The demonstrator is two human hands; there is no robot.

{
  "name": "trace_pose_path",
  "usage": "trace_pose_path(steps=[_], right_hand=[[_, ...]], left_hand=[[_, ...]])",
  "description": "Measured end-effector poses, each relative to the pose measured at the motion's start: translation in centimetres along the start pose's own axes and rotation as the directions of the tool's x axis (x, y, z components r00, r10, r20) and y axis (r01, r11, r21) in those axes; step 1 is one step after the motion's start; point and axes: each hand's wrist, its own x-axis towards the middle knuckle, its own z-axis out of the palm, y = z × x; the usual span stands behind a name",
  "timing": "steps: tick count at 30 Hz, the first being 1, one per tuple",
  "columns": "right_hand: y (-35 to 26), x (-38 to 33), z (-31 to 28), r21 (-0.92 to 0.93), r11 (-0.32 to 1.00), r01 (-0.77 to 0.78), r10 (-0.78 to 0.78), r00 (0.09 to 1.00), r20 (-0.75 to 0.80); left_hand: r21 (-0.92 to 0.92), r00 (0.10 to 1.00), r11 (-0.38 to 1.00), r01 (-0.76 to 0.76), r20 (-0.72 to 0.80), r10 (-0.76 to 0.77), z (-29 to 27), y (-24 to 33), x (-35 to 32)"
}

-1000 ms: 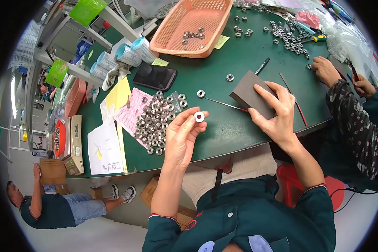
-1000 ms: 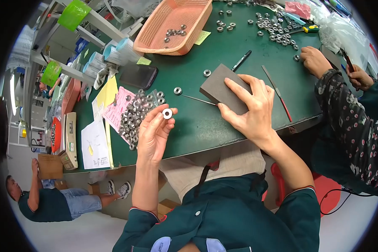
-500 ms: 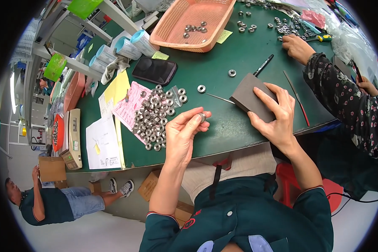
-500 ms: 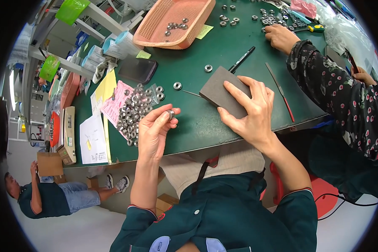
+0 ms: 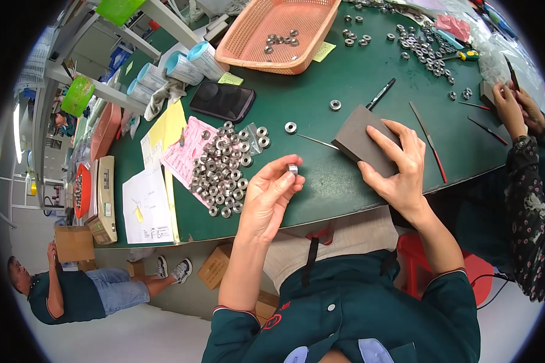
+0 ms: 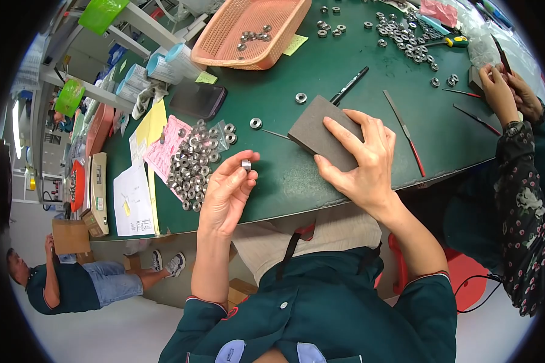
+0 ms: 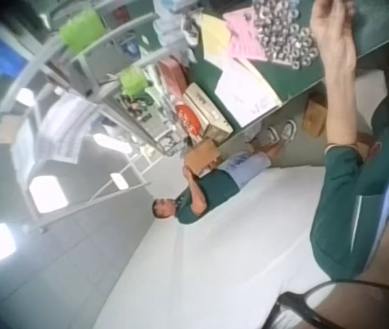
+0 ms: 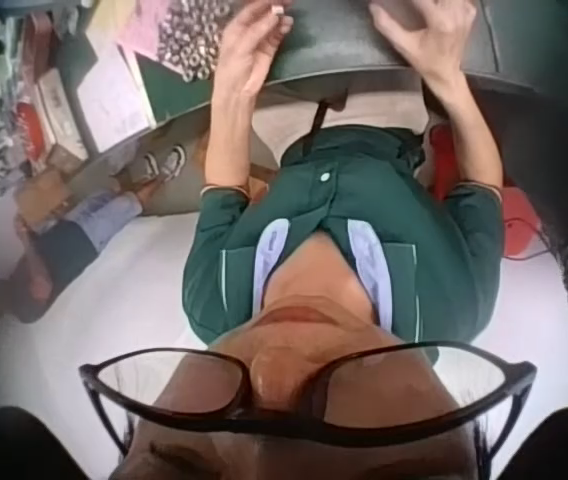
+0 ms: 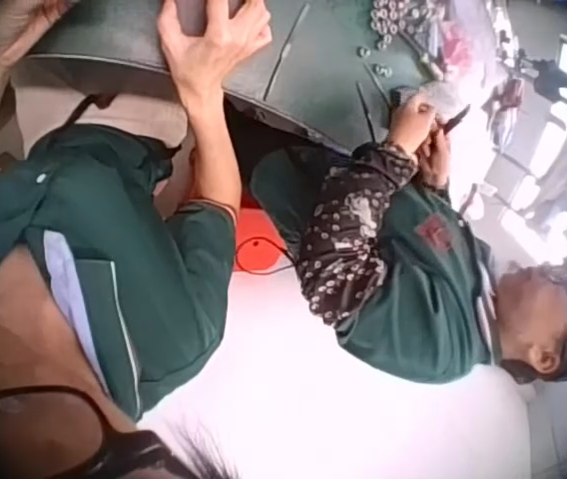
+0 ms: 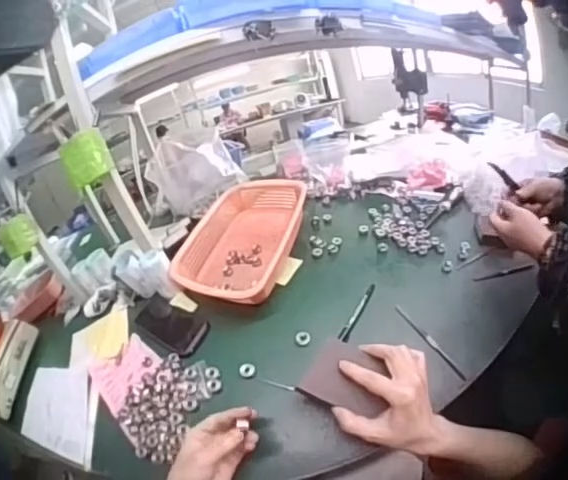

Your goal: Deburring and cleaning small metal parts using a tool and sanding block at a workbench.

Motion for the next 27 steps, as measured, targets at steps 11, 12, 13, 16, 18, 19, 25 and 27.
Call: trace_pose_path(steps=[11, 12, 13, 16, 18, 19, 25, 27], right_hand=[[0.9, -0.4, -2.0, -0.186, 0.983, -0.012, 0.018, 0.999, 0.031], [1.0, -0.4, -2.2, -0.23, 0.973, -0.024, 0.035, 0.998, 0.045], [1.3, -0.6, -2.4, -0.253, 0.968, -0.008, 0.019, 0.999, 0.041], [1.8, -1.0, -2.6, -0.287, 0.958, -0.014, 0.043, 0.995, 0.094], [2.0, -1.2, -2.5, -0.293, 0.956, -0.021, 0.056, 0.992, 0.11], [2.1, -1.3, -2.4, -0.298, 0.954, -0.027, 0.067, 0.99, 0.125], [1.9, -1.1, -2.3, -0.309, 0.95, -0.044, 0.089, 0.987, 0.133], [1.9, -1.1, -2.3, -0.306, 0.951, -0.05, 0.093, 0.987, 0.128]], left_hand=[[-0.232, 0.992, 0.966, 0.118, 0.08, -0.102, -1.0, -0.8, 0.0], [-0.236, 0.993, 0.966, 0.102, 0.075, -0.087, -1.2, -0.9, -0.1], [-0.241, 0.995, 0.967, 0.087, 0.069, -0.072, -1.4, -1.0, -0.2], [-0.228, 0.998, 0.973, 0.042, 0.047, -0.032, -1.5, -1.2, -0.2], [-0.228, 0.998, 0.973, 0.043, 0.047, -0.033, -1.6, -1.4, -0.2], [-0.227, 0.998, 0.973, 0.042, 0.047, -0.033, -1.7, -1.5, -0.2], [-0.248, 0.999, 0.968, 0.042, 0.041, -0.033, -1.9, -1.5, -0.3], [-0.248, 0.999, 0.968, 0.041, 0.044, -0.031, -1.7, -1.5, -0.3]])
